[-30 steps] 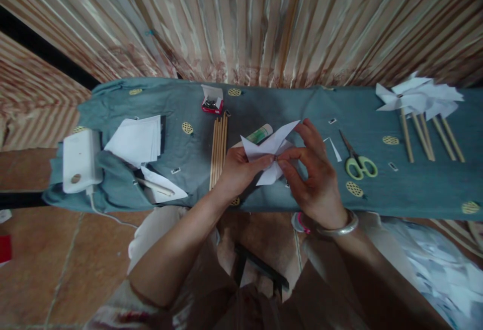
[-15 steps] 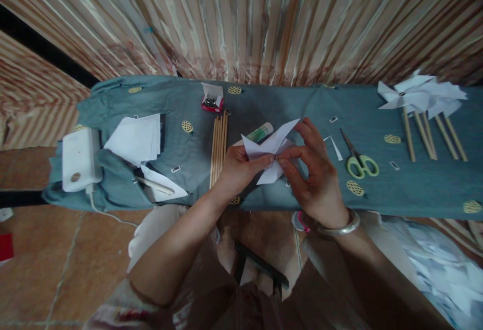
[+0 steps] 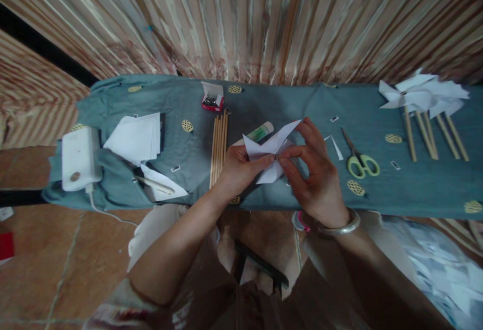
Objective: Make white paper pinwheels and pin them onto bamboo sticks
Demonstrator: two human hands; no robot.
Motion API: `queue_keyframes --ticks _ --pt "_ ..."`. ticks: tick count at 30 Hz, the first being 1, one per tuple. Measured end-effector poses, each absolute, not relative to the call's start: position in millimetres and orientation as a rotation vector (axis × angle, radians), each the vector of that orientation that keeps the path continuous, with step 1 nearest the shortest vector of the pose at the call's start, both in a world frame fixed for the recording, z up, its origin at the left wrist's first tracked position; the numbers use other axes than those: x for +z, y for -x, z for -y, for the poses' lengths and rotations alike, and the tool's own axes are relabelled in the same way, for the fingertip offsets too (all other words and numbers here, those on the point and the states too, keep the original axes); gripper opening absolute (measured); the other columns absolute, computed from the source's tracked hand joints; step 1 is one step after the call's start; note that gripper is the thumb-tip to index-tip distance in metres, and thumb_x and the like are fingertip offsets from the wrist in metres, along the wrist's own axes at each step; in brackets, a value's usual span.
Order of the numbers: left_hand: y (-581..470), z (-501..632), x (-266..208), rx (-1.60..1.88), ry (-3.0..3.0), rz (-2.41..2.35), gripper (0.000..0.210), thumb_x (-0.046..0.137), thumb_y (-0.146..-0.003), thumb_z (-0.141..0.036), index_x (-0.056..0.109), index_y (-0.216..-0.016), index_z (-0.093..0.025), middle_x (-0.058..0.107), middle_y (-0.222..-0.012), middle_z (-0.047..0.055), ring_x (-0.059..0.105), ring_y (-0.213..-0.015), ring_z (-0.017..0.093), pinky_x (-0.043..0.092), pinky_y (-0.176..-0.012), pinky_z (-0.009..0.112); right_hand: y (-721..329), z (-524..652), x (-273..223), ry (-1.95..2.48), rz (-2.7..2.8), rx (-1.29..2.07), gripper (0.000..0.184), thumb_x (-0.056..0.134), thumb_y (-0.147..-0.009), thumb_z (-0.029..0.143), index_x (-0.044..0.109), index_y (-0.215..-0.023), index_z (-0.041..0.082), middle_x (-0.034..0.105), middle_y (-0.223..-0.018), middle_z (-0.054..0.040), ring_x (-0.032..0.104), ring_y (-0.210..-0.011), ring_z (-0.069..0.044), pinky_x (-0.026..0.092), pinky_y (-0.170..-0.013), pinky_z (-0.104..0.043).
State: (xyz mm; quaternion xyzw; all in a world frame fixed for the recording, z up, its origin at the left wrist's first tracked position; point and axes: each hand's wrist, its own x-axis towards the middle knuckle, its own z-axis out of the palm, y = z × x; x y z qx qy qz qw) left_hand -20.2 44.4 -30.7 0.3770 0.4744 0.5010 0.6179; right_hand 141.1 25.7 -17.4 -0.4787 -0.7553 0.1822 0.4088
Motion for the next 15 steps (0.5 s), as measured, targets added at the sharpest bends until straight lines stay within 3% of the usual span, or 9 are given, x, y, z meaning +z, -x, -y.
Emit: queue_keyframes --ticks 8,15 --pt "22.7 -43.7 -29.3 1.131 -0.973 -1.086 0.02 0.085 -0.06 -0.029 0.077 -0.073 -0.016 0.074 -0.074 0.003 0.065 -0.067 0.016 0.05 -0.064 0.025 -142.5 -26.5 -19.0 1.24 1.862 0.529 0.007 0.058 -0.091 0.028 0.064 -0.092 0.024 0.047 -0.151 -0.0042 0.029 -0.149 -0.03 0.025 -0.12 -0.059" --pt "22.7 -43.0 -30.0 1.119 -1.026 -1.09 0.027 0.085 -0.061 -0.035 0.077 -0.077 -0.015 0.074 -0.075 0.003 0.065 -0.066 0.015 0.05 -0.063 0.025 -142.3 -28.2 -20.8 1.282 1.764 0.659 0.006 0.061 -0.088 0.026 0.066 -0.089 0.022 0.051 -0.148 -0.008 0.038 -0.145 -0.03 0.028 -0.118 -0.059"
